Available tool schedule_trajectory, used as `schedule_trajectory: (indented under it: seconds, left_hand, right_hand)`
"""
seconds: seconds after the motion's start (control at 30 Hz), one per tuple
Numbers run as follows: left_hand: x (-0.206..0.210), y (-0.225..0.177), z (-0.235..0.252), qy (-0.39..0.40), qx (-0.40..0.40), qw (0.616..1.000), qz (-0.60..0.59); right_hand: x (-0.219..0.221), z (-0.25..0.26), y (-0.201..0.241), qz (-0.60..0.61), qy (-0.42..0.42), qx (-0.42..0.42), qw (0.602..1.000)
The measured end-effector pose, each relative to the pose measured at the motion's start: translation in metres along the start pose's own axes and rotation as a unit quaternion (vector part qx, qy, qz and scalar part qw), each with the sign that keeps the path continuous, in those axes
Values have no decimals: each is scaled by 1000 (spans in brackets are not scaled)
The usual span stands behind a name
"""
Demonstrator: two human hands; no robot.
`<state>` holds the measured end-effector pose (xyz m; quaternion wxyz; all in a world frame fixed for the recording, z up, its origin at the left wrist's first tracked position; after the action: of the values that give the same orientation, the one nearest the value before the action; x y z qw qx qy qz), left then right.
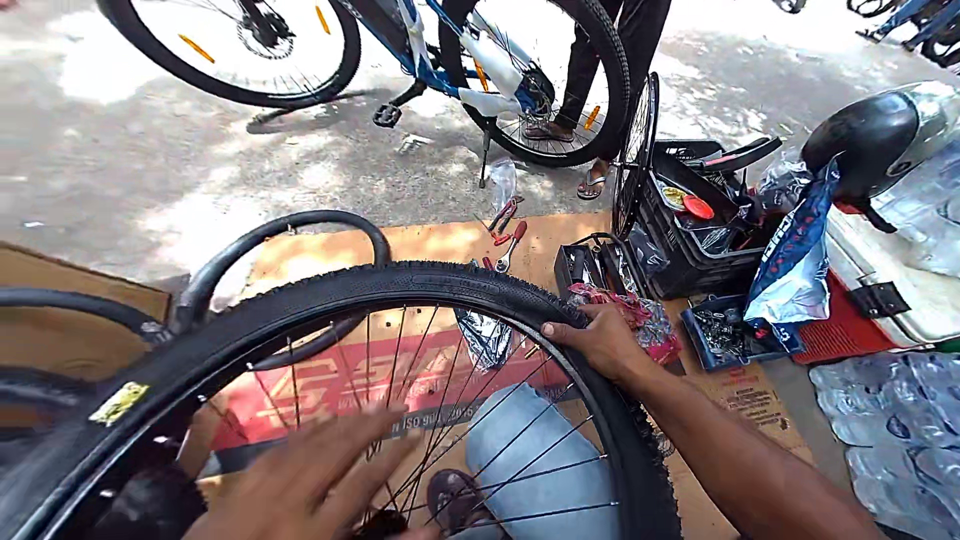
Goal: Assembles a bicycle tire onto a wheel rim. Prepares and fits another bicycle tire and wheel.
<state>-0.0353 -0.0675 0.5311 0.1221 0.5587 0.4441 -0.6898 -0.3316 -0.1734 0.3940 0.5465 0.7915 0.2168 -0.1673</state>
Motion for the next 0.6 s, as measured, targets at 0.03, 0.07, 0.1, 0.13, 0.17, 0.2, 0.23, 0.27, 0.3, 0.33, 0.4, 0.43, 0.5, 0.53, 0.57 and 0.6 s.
schedule_trajectory:
  seconds: [0.03, 0.07, 0.1, 0.13, 0.17, 0.2, 0.23, 0.27, 0.3, 0.33, 0.4, 0.43, 0.5, 0.53, 0.57, 0.6]
  left_hand:
    - [-5, 30, 39, -31, 30, 998, 35]
    - [-5, 57, 77, -68, 60, 993, 73]
    - [-3, 77, 112, -78, 77, 990, 94]
    - [1, 93, 144, -72, 85, 988, 111]
    - [8, 104, 172, -51, 84, 987, 127]
    - [19, 109, 194, -29, 79, 987, 139]
    - [29, 111, 211, -13, 71, 987, 144]
    - [37, 111, 225, 2, 59, 989, 139]
    - [42, 112, 235, 19, 40, 991, 129]
    - [46, 114, 241, 33, 16, 992, 122]
    - [49, 118, 248, 54, -26, 990, 126]
    - [50, 122, 251, 65, -39, 988, 132]
    - [52, 131, 251, 80, -62, 985, 138]
    - [53, 135, 251, 96, -81, 983, 133]
    - [54, 139, 249, 117, -98, 980, 127]
    - [54, 143, 249, 139, -116, 976, 123]
  right_hand:
    - [2, -4, 3, 1, -3, -12, 1000]
    - [3, -7, 5, 1, 0, -15, 1000]
    - [4, -9, 4, 0, 6, -13, 1000]
    - [4, -9, 4, -2, 11, -8, 1000]
    - [6, -10, 2, -2, 18, -1, 1000]
    - [7, -9, -3, 7, 28, 6, 1000]
    - [8, -6, -9, 24, 38, 12, 999]
    - [8, -1, -15, 47, 48, 16, 998]
    - [7, 3, -19, 64, 56, 22, 996]
    - [6, 6, -23, 75, 66, 30, 995]
    - [8, 11, -28, 80, 92, 47, 992]
    - [12, 14, -30, 80, 104, 56, 990]
    - [18, 20, -31, 76, 136, 78, 985]
    - [21, 22, -30, 77, 152, 91, 981]
    - [25, 22, -28, 78, 165, 103, 978]
    - [28, 22, -26, 75, 173, 114, 975]
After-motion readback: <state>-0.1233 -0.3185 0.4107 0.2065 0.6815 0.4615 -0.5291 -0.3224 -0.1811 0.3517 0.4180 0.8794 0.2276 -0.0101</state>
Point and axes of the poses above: each hand's wrist, its own z-axis towards the middle knuckle, its own x-axis out of the palm, y = z × x, the point moved 7 cm from there along z, towards the middle knuckle, and after that the axes turned 14 degrees about -z, right-handed, at the moved point
